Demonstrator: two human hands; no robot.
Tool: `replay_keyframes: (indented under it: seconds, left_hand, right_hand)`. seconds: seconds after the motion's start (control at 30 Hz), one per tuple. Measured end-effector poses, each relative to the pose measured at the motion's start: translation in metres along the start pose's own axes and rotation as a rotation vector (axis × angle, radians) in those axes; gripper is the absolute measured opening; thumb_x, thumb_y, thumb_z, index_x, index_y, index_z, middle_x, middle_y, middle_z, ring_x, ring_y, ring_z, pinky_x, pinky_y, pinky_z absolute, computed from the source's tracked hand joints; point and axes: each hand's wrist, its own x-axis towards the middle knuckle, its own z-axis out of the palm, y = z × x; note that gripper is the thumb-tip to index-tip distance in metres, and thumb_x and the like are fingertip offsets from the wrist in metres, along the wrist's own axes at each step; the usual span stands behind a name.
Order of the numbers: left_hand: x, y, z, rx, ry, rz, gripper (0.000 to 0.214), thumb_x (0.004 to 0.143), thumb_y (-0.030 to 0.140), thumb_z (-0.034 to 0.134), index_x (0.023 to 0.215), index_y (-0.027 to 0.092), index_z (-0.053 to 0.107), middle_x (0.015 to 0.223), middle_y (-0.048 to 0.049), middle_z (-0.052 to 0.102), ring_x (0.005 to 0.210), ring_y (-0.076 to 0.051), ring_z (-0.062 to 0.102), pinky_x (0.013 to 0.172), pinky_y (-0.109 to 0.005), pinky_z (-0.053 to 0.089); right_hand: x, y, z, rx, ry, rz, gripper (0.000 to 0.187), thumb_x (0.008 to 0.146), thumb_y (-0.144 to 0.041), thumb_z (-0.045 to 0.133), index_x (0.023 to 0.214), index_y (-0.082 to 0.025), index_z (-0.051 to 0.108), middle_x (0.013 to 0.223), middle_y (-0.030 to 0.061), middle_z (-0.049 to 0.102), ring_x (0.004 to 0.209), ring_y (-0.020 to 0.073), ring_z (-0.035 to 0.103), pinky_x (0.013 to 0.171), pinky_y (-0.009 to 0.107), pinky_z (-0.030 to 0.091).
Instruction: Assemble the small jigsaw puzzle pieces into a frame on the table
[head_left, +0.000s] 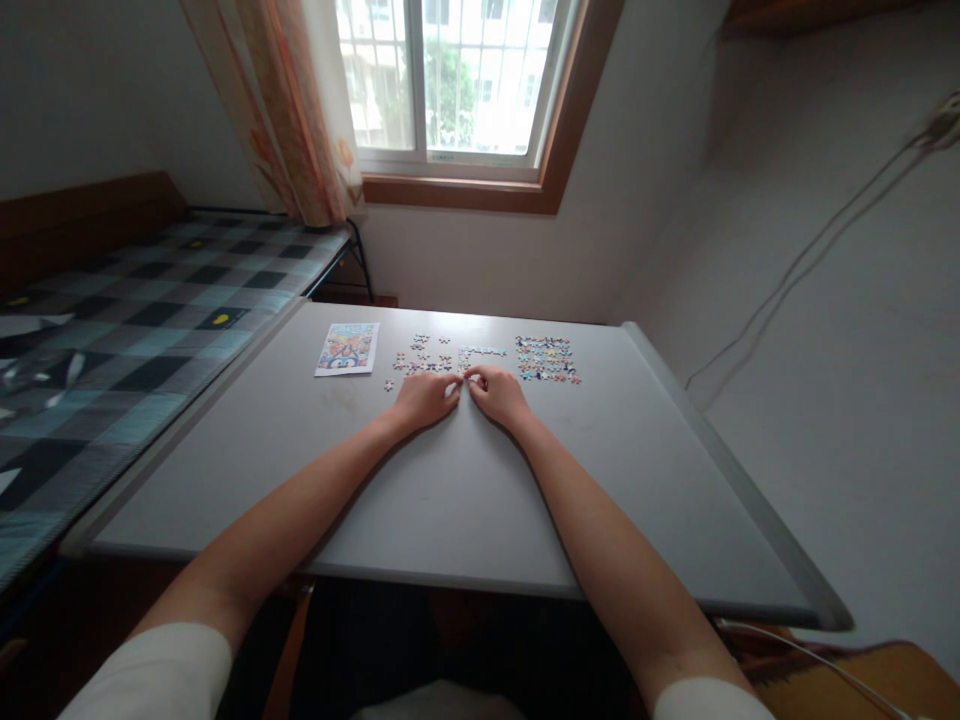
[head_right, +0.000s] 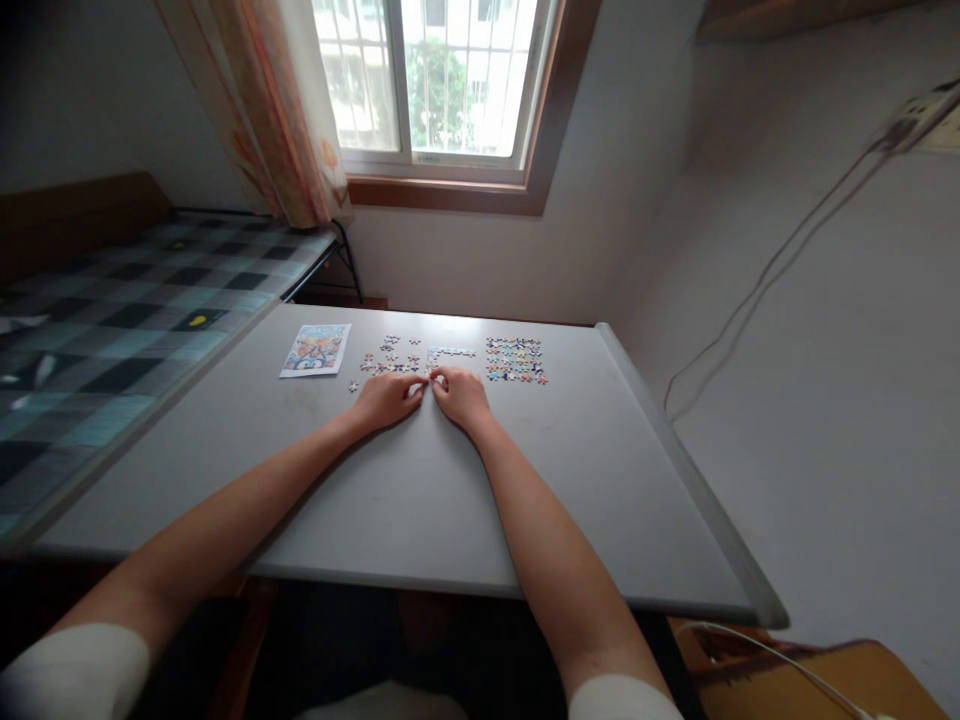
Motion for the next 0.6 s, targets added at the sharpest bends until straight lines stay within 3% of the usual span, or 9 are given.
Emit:
replay_keyframes:
  seconds: [0.6]
  left_hand:
    - [-0.0002,0.0015,-0.0019,-0.005,-0.001,-0.009,0.036,0.087,0.038,0.044,0.115,0.031,0.066,0.083,-0.0029,0.072,0.082,-0.021,0.066,0.074,-0.029,0.047]
  right_hand:
    - [-0.0004,-0.0004,-0.0006,-0.011,-0.006,-0.005,0.023,0.081,-0.023,0.052,0.097,-0.024,0.070,0.073,-0.0003,0.063,0.069,0.0145,0.055,0.068,0.025,0.037]
